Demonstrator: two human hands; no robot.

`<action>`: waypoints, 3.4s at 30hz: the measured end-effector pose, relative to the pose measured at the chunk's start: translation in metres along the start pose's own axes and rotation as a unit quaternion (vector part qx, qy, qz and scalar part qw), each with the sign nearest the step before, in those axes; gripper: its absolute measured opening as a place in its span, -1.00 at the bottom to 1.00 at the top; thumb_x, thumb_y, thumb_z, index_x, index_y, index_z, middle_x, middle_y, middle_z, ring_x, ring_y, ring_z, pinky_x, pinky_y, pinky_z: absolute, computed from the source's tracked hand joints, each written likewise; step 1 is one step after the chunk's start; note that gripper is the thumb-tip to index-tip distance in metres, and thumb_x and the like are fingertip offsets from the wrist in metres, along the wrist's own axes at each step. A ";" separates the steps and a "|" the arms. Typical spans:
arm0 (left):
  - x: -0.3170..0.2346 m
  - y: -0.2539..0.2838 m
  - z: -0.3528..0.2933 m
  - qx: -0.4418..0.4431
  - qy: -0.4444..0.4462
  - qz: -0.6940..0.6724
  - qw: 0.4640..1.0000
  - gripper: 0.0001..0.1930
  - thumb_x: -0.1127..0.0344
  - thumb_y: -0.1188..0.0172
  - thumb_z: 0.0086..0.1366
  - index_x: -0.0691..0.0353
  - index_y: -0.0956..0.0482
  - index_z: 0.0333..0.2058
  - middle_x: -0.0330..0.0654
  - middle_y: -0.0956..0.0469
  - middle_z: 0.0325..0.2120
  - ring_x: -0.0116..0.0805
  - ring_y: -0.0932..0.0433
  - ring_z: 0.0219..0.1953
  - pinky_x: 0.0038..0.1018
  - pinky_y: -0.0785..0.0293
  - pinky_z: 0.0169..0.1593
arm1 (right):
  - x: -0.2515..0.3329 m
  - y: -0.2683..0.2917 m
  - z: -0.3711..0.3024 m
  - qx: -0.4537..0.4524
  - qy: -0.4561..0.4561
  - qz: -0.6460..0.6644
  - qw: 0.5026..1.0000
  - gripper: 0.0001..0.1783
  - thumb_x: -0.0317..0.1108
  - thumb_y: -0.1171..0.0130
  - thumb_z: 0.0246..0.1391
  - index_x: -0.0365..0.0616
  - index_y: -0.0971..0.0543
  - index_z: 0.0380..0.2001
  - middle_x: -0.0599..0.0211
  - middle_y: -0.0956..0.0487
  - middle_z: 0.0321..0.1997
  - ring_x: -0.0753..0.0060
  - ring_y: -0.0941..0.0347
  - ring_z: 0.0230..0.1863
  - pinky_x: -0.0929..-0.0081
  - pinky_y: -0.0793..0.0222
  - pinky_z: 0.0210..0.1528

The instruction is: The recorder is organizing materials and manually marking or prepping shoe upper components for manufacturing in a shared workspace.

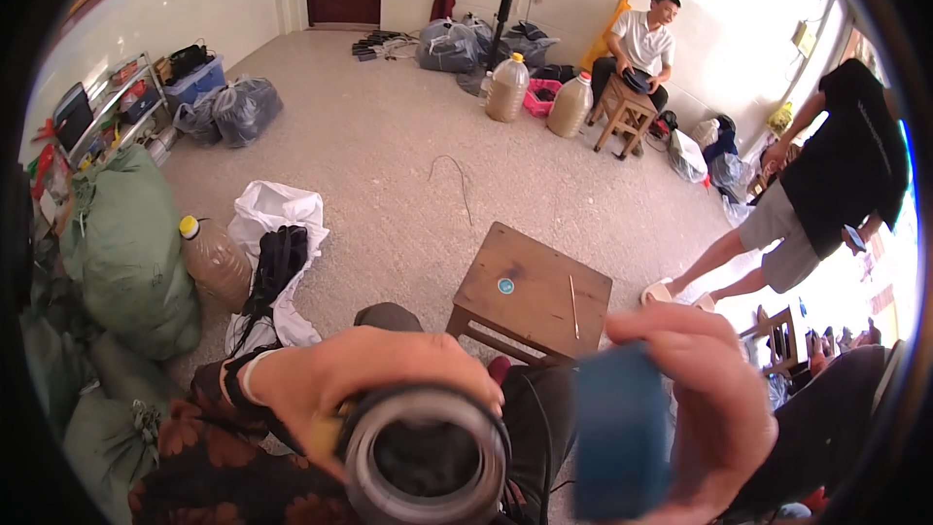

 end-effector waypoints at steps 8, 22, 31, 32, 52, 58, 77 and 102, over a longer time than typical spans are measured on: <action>0.061 -0.002 -0.020 -0.044 0.113 -0.011 0.993 -0.14 0.28 -0.56 -0.10 0.31 -0.32 0.19 -0.09 -0.52 0.01 -0.37 -0.51 0.04 -0.40 -0.41 0.14 | -0.020 -0.049 0.011 0.295 0.085 -0.120 0.944 -0.19 -0.21 -0.41 -0.28 -0.28 -0.46 0.12 -0.11 -0.45 0.14 -0.04 -0.47 0.11 0.20 -0.37 0.14; 0.092 -0.006 -0.024 0.020 0.158 -0.178 0.971 -0.24 0.38 -0.52 -0.04 0.31 -0.35 0.14 -0.14 -0.60 -0.11 -0.41 -0.59 -0.10 -0.46 -0.52 0.02 | -0.032 -0.072 0.014 0.394 0.040 -0.069 0.916 -0.23 -0.36 -0.38 -0.11 -0.20 -0.37 0.23 -0.09 -0.38 0.20 -0.09 -0.41 0.17 0.19 -0.38 0.16; 0.093 -0.004 -0.029 -0.023 0.191 -0.184 0.964 -0.24 0.24 -0.47 0.00 0.32 -0.34 0.16 -0.13 -0.52 -0.03 -0.39 -0.49 -0.01 -0.45 -0.39 0.12 | -0.041 -0.087 0.010 0.366 0.064 -0.122 0.920 -0.22 -0.29 -0.41 -0.06 -0.24 -0.33 0.23 -0.09 -0.38 0.18 -0.12 -0.44 0.12 0.21 -0.43 0.09; 0.095 0.000 -0.029 -0.058 0.183 -0.130 0.973 -0.23 0.22 -0.47 -0.01 0.33 -0.34 0.16 -0.11 -0.52 -0.04 -0.37 -0.49 -0.01 -0.44 -0.39 0.11 | -0.041 -0.087 0.011 0.347 0.060 -0.139 0.926 -0.21 -0.27 -0.42 -0.05 -0.24 -0.34 0.23 -0.09 -0.39 0.16 -0.12 -0.46 0.09 0.21 -0.45 0.06; 0.088 0.021 -0.038 -0.137 0.105 -0.002 0.985 -0.21 0.27 -0.53 -0.10 0.34 -0.37 0.12 -0.08 -0.51 -0.03 -0.32 -0.51 0.01 -0.42 -0.42 0.10 | -0.042 -0.114 0.021 0.398 0.050 -0.020 0.916 -0.29 -0.34 -0.39 -0.03 -0.20 -0.36 0.20 -0.02 -0.35 0.19 -0.05 -0.38 0.19 0.24 -0.33 0.19; 0.092 -0.035 -0.054 0.139 0.201 -0.450 0.859 -0.12 0.41 -0.60 -0.19 0.35 -0.36 0.17 -0.17 -0.54 -0.02 -0.36 -0.50 0.04 -0.48 -0.41 0.14 | -0.008 -0.123 0.015 0.462 0.051 0.101 0.880 -0.35 -0.30 -0.48 -0.12 -0.29 -0.52 0.07 -0.03 -0.41 0.17 0.02 -0.39 0.22 0.20 -0.29 0.24; 0.063 0.028 -0.045 -0.368 -0.001 0.282 0.886 -0.21 0.36 -0.47 -0.09 0.29 -0.30 0.16 0.08 -0.45 -0.04 0.10 -0.47 0.03 -0.23 -0.42 0.08 | -0.048 -0.125 0.006 0.183 0.098 -0.075 0.975 -0.25 -0.43 -0.30 -0.01 -0.19 -0.28 0.28 -0.09 -0.23 0.32 -0.12 -0.19 0.34 0.11 -0.16 0.32; 0.114 0.061 -0.330 -0.656 0.175 0.216 0.701 -0.18 0.24 -0.50 -0.01 0.29 -0.26 0.18 -0.04 -0.51 -0.04 -0.26 -0.52 0.01 -0.36 -0.42 0.13 | -0.098 -0.279 -0.022 0.430 0.050 -0.097 0.896 -0.26 -0.51 -0.24 -0.06 -0.21 -0.31 0.27 -0.03 -0.24 0.37 -0.12 -0.26 0.34 0.15 -0.26 0.29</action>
Point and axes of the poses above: each hand's wrist, its own z-axis towards the middle knuckle, its own y-axis out of the back of the hand, x = y × z, the point moved 7 cm from there along z, towards the middle knuckle
